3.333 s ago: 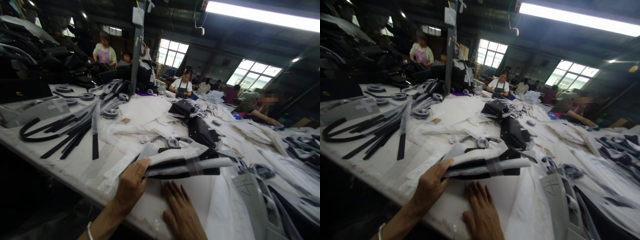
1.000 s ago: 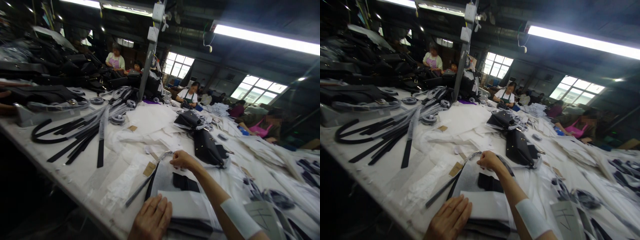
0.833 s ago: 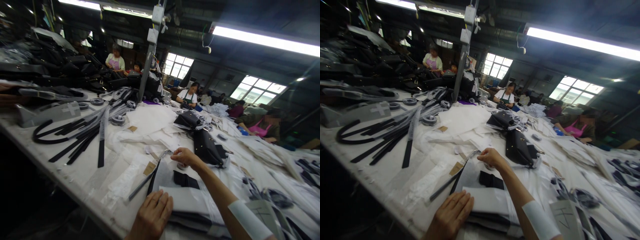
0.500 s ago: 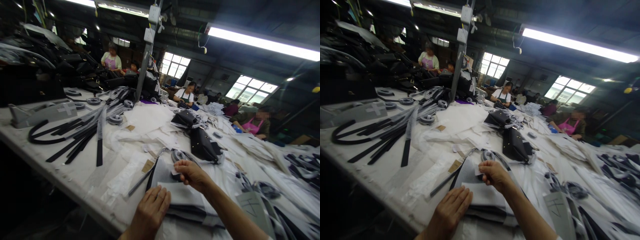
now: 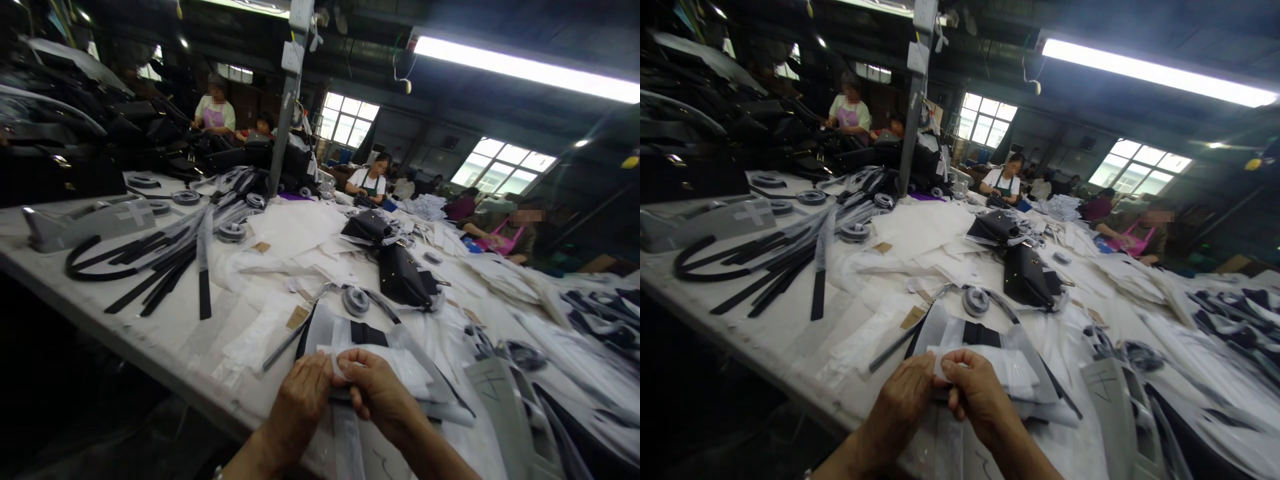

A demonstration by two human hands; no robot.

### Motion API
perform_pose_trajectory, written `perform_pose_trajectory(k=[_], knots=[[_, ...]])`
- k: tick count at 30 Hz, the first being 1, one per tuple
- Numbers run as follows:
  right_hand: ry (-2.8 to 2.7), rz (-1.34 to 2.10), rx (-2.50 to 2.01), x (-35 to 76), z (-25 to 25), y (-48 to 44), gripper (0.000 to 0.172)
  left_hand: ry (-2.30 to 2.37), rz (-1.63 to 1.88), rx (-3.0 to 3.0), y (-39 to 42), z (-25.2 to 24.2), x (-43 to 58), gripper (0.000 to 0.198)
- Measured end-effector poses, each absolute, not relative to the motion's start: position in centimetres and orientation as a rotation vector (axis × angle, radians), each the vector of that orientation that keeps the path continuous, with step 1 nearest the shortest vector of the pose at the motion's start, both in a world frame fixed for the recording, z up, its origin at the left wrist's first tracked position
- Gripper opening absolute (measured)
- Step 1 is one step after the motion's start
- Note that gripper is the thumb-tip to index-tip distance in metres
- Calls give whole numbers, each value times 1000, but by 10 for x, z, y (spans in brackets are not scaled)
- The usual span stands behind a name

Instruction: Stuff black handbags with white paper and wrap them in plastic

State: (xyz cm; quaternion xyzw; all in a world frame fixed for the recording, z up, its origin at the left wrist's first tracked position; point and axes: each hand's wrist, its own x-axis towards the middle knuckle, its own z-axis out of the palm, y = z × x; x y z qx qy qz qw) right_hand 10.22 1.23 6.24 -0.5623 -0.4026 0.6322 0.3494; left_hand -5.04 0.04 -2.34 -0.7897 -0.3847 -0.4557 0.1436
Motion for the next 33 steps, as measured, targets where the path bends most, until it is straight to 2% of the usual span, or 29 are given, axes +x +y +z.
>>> perform_pose_trajectory(k=[7, 14, 16, 18, 19, 21, 23, 29, 33], knots=[[-1120, 1650, -1472, 96, 60, 0, 47, -1075, -1283, -2369, -2, -16, -55, 37], [-1256, 1655, -1538, 118, 61, -23, 57, -1085, -1305, -2397, 0, -23, -54, 28], [-1462, 1413, -1638, 135, 59, -38, 47, -1085, -1289, -2412, 0, -23, -55, 27], [-1869, 995, -1568, 152, 54, -55, 31, -1080, -1275, -2423, -1, -22, -55, 29], [-2101, 742, -1445, 158, 50, -63, 30, -1077, -1274, -2427, -1, -21, -56, 30], [-2439, 255, -1133, 165, 39, -74, 44, -1068, -1276, -2422, -1, -20, -56, 30], [-2546, -11, -971, 166, 25, -78, 48, -1058, -1269, -2421, -1, -19, -57, 29], [-2422, 176, -1026, 153, -2, -76, 25, -944, -1199, -2499, -1, -17, -58, 34], [-2257, 145, -1005, 144, -2, -68, 17, -927, -1179, -2480, 0, -20, -57, 33]])
